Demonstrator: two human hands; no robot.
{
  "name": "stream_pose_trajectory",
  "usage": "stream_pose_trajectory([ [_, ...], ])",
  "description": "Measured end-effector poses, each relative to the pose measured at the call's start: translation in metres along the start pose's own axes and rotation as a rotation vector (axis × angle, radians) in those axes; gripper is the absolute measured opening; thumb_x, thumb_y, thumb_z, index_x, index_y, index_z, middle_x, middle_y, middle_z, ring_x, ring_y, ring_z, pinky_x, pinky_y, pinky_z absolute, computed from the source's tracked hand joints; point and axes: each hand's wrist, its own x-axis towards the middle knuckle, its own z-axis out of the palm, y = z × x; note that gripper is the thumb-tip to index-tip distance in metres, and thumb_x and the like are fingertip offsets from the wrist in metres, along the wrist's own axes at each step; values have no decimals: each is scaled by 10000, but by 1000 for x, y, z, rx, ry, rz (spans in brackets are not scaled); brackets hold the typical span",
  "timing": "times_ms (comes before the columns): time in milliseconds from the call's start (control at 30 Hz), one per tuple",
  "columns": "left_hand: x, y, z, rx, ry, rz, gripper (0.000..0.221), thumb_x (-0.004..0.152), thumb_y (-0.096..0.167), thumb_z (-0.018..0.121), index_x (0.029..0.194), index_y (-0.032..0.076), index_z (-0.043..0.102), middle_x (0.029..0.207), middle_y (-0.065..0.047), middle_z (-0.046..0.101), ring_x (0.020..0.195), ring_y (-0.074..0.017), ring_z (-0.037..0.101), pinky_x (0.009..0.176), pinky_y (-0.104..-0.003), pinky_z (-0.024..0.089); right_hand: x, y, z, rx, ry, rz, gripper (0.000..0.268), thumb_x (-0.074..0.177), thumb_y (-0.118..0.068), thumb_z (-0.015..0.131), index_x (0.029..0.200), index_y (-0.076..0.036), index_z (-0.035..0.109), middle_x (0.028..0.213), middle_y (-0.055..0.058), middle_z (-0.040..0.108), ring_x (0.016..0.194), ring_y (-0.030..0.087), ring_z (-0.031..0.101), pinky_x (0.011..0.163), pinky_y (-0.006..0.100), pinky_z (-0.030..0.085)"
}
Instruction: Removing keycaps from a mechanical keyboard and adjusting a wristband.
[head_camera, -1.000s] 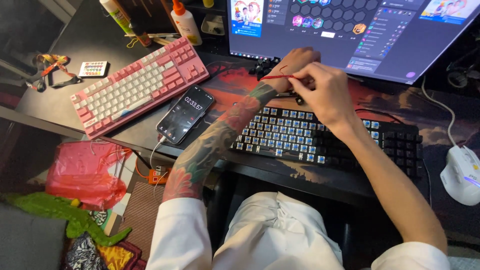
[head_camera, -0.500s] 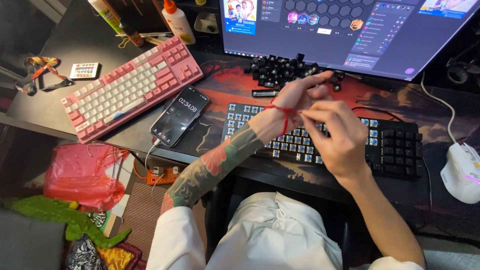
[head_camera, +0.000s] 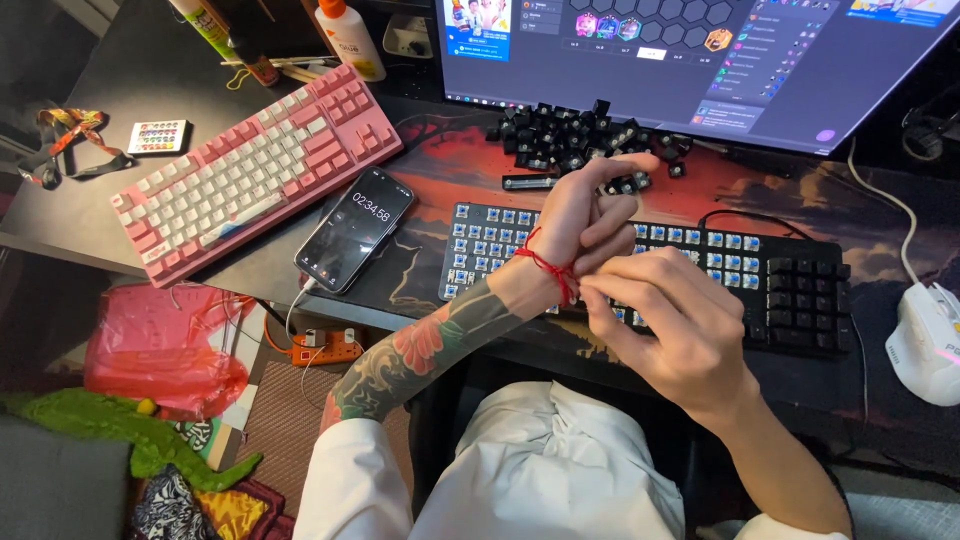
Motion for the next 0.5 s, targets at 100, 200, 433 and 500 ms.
stream_pose_trajectory([
  [100,14,-10,-15,35,-48,53,357,1265,273,543,1458,46,739,586,48,177,305,-140,279,323,-261,251,6,-2,-2,65,-15,31,85,1075,-15,947,1100,29,878,1030,162,855,800,307,806,741,415,683],
  [200,20,-13,-18,90,-50,106,347,1276,272,535,1411,66,779,580,40,196,320,-143,302,327,-261,262,16,-6,-6,125,-46,73,80,1066,5,939,1100,34,871,992,168,863,765,314,805,698,419,673],
  [433,-5,8,18,170,77,214,289,1227,179,504,1115,55,739,444,-23,317,370,-140,164,405,-317,191,25,-8,-17,108,-206,42,86,1089,56,904,1107,77,823,1060,168,854,940,334,819,934,461,670],
  [500,-6,8,19,207,86,272,302,1241,194,495,1109,70,737,448,-15,316,371,-133,171,410,-313,188,24,-8,-17,114,-207,57,92,1088,61,900,1113,71,812,1064,167,852,945,323,825,941,449,676],
])
